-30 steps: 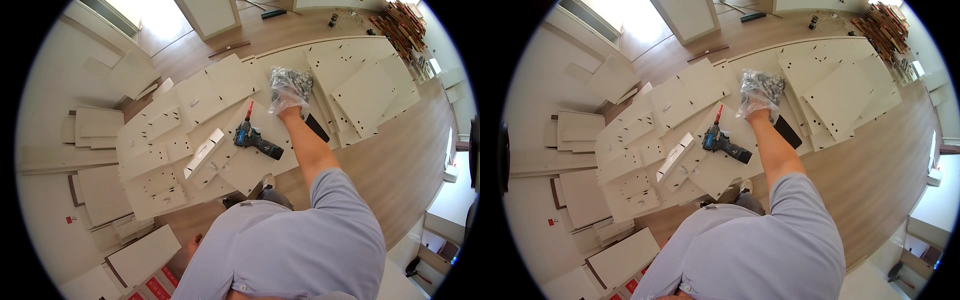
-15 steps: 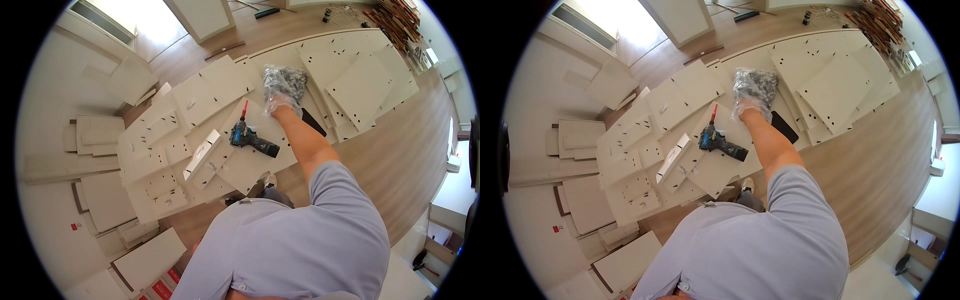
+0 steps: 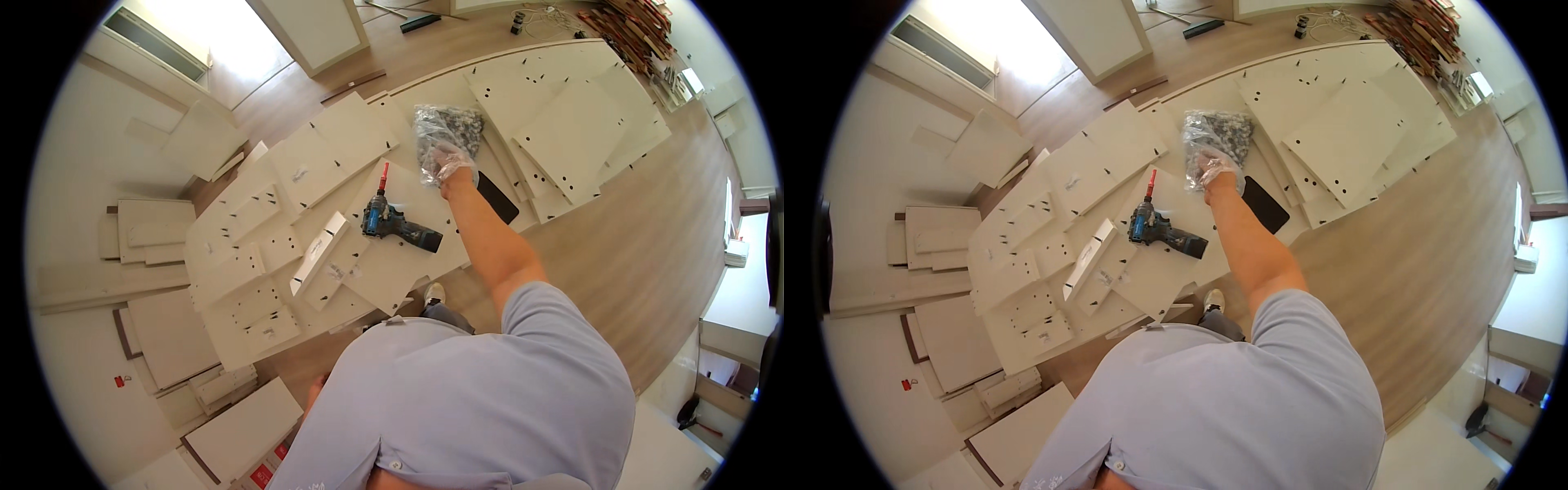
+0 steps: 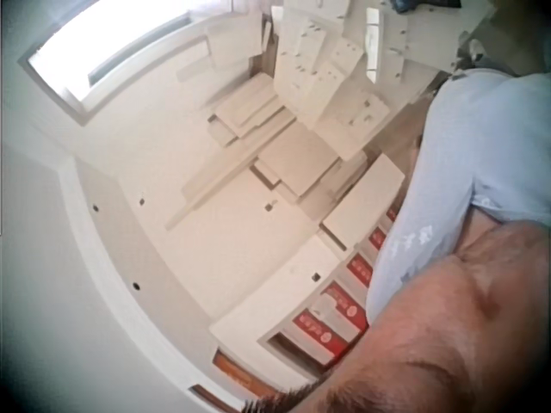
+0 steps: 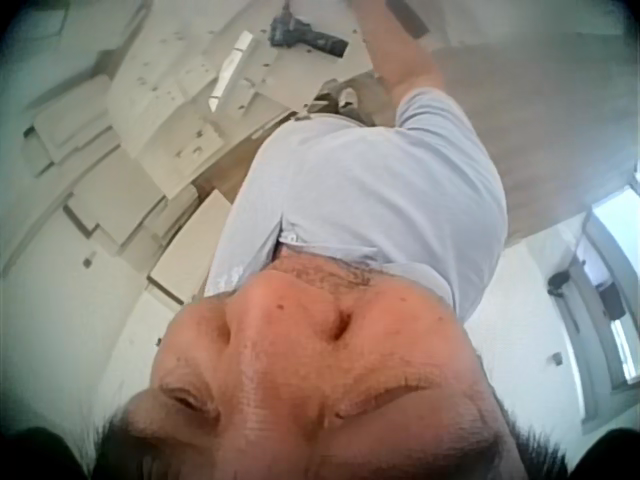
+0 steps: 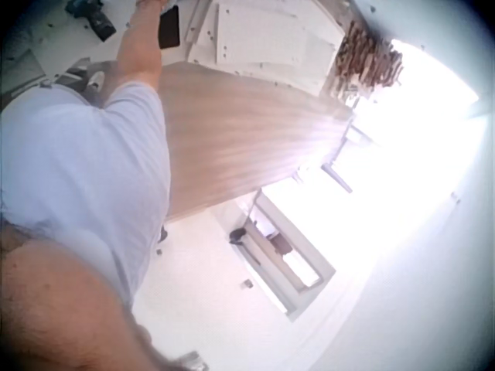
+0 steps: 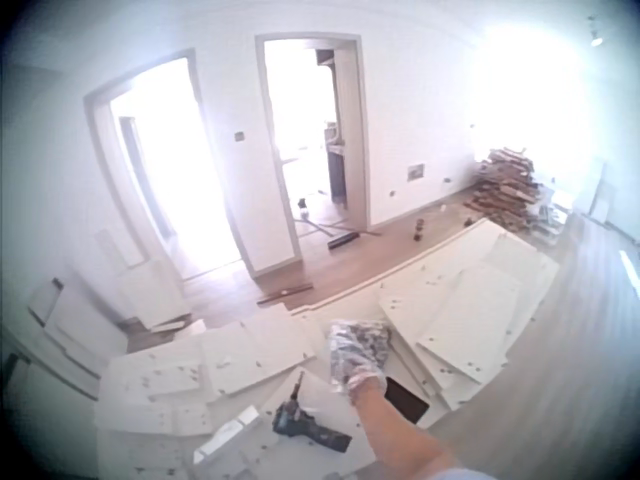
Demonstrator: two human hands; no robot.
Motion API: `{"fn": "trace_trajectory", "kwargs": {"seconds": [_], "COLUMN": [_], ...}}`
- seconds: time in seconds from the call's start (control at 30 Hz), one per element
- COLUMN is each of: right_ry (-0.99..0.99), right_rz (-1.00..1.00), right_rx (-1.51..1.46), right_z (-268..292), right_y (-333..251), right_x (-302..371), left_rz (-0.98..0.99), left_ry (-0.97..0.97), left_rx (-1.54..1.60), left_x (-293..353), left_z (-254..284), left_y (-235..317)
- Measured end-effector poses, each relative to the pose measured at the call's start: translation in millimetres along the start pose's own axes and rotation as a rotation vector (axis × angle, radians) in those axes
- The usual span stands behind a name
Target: The person attaches components to white boards using a power drill, picking up small hardware items from a bag and driving screws into pre-drilled holes.
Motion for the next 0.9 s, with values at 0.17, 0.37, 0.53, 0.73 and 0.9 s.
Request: {"fn": "trace_trajectory", "kwargs": {"seconds": [0.17, 0.37, 0.53, 0.73, 0.9], "right_ry": [0.108, 0.016, -0.308, -1.186, -1.277], "right_rz": [-0.275, -0.316, -0.441, -0.197, 0.58], "right_rx": [-0.184, -0.258, -0.252, 0.707, 1.025], "right_z": [3, 25, -17, -138, -189], "right_y": [-6, -27, -51, -82, -101], "right_x": [71, 135, 197, 294, 344], "left_rz": [-0.026, -0.262, -0.214, 0.013, -0.136], "left_ry": [-0.002, 0.174, -0.156, -0.897, -0.89], "left_rx": [0.096, -0.207, 0.321, 0.935, 1.188], "left_x": [8, -12, -8, -2, -58], "left_z": [-13, 0, -36, -105, -111], "left_y": [34, 119, 242, 360, 343]}}
Point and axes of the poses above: each hand's wrist, its own x-axis away from the middle knuckle, its own z-axis out of the back of the hand, y = z × x, the point moved 8 cm from there along -x, towards the middle knuckle, and after that the axes turned 10 degrees about z, right-handed, at the moved point
